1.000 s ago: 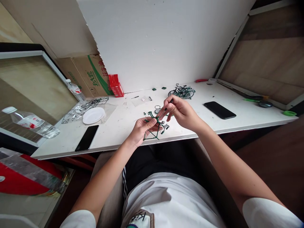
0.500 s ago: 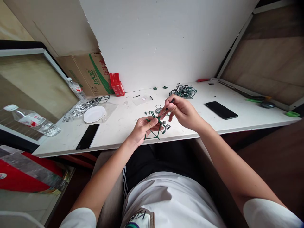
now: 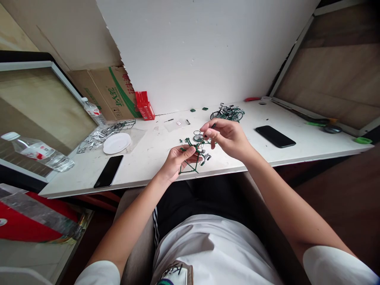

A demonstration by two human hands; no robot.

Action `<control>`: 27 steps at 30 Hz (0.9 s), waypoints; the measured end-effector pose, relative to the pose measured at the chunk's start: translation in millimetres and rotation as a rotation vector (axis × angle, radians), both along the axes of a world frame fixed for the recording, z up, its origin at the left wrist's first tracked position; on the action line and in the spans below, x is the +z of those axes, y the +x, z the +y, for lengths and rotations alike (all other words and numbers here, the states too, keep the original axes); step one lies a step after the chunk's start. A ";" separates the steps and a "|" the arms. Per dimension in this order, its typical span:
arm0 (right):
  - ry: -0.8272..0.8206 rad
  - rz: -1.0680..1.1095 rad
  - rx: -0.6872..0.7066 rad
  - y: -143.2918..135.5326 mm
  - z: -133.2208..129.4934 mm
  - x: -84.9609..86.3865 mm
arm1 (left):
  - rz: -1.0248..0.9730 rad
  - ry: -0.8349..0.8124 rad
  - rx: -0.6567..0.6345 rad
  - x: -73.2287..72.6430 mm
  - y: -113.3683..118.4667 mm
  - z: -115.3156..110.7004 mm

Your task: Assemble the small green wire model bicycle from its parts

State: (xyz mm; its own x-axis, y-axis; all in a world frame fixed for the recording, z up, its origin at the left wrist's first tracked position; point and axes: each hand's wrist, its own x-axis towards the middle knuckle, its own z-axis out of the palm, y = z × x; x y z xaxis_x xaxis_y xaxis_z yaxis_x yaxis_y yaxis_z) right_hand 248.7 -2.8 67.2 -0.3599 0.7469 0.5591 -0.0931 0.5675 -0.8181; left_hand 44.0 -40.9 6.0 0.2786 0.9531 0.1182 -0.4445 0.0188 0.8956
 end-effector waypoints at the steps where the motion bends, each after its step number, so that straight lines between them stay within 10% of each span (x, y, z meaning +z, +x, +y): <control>1: 0.004 0.034 -0.022 -0.9 0.4 -1.3 | 0.004 0.002 -0.002 0.2 0.1 -0.1; 27: 0.001 0.239 -0.337 -18.6 -3.8 -12.8 | 0.020 -0.016 0.049 -0.5 4.8 -0.5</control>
State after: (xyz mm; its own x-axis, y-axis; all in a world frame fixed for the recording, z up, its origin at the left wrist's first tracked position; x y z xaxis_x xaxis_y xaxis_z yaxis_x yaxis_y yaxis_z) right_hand 230.1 -6.5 54.4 0.0445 0.8000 0.5983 -0.0890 0.5997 -0.7952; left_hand 48.9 -41.5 5.5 0.2337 0.9673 0.0980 -0.4276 0.0117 0.9039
